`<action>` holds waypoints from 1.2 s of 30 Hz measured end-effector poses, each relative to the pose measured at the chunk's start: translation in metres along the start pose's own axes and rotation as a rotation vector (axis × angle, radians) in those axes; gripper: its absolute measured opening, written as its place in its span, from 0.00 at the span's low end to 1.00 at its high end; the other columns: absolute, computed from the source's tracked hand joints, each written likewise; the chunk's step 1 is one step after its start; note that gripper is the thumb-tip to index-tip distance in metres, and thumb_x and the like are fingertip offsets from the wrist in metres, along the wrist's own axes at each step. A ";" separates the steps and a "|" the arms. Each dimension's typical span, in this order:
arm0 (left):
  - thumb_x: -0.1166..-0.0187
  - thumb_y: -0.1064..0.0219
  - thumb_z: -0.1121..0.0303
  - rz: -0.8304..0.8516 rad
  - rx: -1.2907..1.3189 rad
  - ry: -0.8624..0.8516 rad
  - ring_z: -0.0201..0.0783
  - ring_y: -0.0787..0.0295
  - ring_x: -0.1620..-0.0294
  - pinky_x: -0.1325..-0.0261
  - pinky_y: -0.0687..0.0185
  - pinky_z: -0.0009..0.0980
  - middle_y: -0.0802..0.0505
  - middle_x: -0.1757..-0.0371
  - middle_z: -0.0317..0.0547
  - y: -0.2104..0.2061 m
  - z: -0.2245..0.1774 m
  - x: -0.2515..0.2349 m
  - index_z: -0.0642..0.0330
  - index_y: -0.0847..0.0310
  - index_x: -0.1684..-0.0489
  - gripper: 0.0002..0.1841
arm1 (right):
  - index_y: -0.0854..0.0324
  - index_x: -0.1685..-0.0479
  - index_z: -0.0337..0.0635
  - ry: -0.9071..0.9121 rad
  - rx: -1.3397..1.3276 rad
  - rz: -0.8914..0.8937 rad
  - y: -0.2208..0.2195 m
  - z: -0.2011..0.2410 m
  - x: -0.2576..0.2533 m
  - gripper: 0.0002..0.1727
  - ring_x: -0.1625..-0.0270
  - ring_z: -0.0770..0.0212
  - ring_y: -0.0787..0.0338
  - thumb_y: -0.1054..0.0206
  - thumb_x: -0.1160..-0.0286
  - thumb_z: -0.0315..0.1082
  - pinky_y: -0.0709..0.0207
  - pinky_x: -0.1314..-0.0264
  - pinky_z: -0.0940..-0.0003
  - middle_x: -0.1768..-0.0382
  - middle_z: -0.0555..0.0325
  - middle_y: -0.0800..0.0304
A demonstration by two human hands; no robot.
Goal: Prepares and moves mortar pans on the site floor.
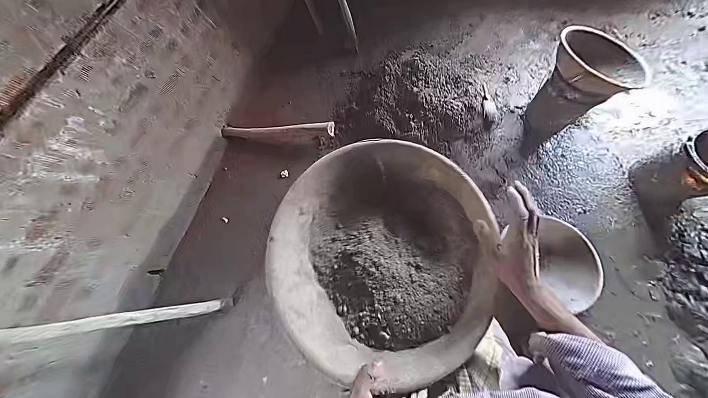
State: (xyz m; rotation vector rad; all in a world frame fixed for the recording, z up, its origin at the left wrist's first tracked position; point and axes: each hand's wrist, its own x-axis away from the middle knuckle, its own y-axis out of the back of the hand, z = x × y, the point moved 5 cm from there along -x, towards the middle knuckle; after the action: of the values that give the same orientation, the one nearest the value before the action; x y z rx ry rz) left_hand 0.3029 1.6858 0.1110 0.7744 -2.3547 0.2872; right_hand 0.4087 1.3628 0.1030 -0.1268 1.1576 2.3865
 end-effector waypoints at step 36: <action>0.41 0.28 0.81 0.900 -0.715 -0.116 0.28 0.13 0.75 0.68 0.14 0.25 0.11 0.74 0.39 -0.442 -0.145 -0.164 0.68 0.23 0.55 0.15 | 0.36 0.10 0.54 -0.727 -0.171 0.425 -0.037 -0.170 -0.199 0.45 0.18 0.47 0.24 0.26 0.30 0.57 0.33 0.15 0.43 0.19 0.44 0.24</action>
State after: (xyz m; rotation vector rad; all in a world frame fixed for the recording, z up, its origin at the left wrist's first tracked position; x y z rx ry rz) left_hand 0.7414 1.4611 0.1233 -0.6342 -2.5041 -0.2483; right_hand 0.5799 1.1777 0.0247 0.9379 0.6680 2.5203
